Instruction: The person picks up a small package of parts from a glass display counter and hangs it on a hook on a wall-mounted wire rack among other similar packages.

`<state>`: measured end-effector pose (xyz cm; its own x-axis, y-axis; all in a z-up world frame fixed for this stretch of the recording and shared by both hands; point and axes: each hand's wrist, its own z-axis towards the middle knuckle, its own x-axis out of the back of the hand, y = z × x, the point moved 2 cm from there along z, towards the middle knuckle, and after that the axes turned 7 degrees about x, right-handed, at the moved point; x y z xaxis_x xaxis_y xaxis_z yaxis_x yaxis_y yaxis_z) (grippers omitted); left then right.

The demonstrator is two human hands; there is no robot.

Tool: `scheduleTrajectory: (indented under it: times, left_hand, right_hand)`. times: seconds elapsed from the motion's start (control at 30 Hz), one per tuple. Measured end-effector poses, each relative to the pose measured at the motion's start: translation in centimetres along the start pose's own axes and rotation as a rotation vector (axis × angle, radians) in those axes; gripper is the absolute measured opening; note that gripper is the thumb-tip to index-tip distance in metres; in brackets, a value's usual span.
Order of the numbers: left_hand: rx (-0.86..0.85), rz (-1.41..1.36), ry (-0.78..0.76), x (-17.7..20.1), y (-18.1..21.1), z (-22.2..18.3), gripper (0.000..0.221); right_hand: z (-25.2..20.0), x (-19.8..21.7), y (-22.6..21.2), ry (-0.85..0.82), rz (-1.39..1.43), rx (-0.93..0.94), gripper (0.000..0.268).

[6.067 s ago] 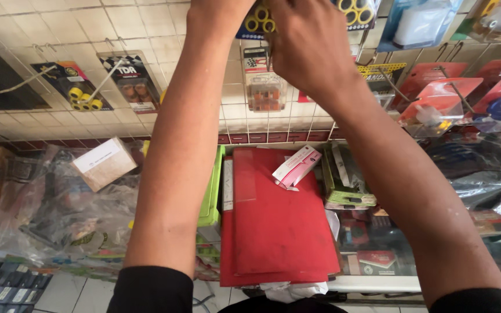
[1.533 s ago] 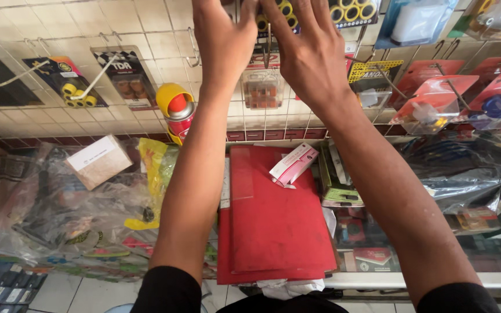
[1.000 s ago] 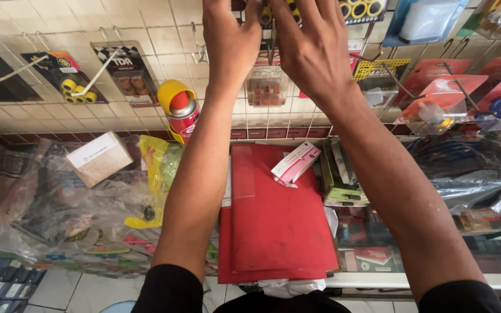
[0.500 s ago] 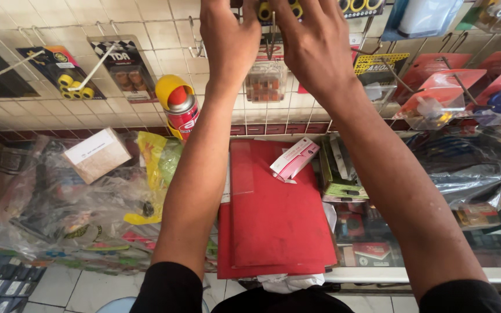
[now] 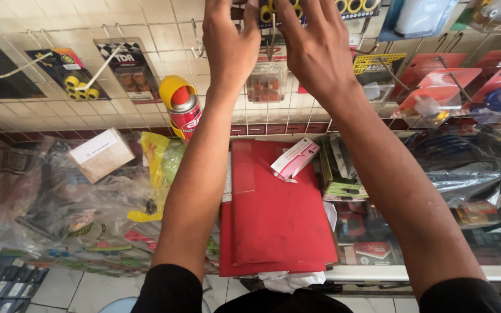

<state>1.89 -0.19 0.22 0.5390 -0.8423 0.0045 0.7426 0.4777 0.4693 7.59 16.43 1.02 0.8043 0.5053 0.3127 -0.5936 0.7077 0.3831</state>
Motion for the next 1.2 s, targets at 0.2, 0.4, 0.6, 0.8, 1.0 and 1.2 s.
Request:
scheduleTrajectory:
  times: [0.2,0.4,0.6,0.8,1.0,1.2]
  left_hand:
    - [0.015,0.015,-0.021,0.1,-0.2,-0.4,0.02]
    - [-0.004,0.054,0.002,0.5,0.5,-1.0,0.028]
    - [-0.063,0.139,-0.019,2.0,3.3,-3.6,0.045]
    - [-0.066,0.127,-0.135,4.5,6.0,-7.5,0.04]
    - [-0.058,0.362,-0.419,6.1,7.4,-12.0,0.037]
    - [-0.103,0.53,-0.489,7.1,7.1,-15.3,0.051]
  right_hand:
    - [-0.5,0.4,-0.3,-0.013,0.009,-0.037,0.058]
    - [-1.2,1.3,-1.2,-0.018,0.031,-0.049,0.061]
    - [-3.2,2.2,-3.7,-0.005,0.116,-0.079,0.052]
    - [-5.9,3.2,-6.2,-0.075,0.155,-0.183,0.053]
    - [-8.3,4.2,-8.6,-0.181,0.218,-0.307,0.052]
    - [-10.2,4.5,-10.0,-0.239,0.274,-0.392,0.052]
